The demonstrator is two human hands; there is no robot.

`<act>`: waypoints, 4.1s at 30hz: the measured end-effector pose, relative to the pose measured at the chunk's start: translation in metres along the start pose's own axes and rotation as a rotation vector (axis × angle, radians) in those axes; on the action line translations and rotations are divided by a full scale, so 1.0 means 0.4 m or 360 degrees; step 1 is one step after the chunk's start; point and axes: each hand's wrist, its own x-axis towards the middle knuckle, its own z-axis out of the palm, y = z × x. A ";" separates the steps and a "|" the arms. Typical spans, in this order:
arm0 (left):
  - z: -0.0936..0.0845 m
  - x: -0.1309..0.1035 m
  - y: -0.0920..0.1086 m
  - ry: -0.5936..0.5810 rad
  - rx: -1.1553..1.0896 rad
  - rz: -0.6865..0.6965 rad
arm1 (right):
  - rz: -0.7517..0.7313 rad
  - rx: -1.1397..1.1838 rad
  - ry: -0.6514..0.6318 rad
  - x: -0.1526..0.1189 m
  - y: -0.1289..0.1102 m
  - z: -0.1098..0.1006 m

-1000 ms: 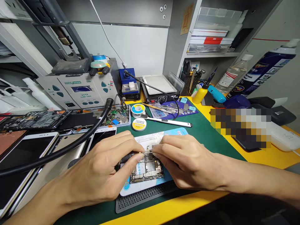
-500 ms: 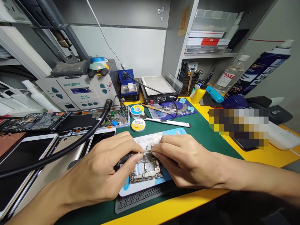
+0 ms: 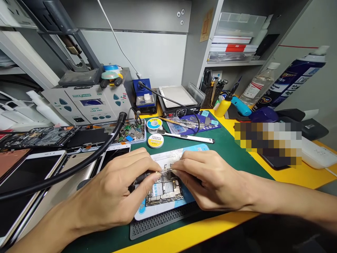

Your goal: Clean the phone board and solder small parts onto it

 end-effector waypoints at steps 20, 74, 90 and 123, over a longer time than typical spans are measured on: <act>0.001 -0.001 0.002 -0.0004 -0.0002 -0.0016 | -0.0002 0.0157 0.0158 0.009 -0.001 0.003; 0.001 -0.001 0.000 -0.0001 0.0013 0.0035 | -0.0058 0.0281 0.0235 0.008 0.006 0.009; 0.001 0.004 0.000 0.0011 0.0036 0.0040 | -0.0005 0.0257 0.0124 0.010 0.002 0.006; 0.001 0.003 0.004 0.0030 0.0017 0.0025 | 0.0022 0.0052 -0.0081 0.005 -0.001 -0.008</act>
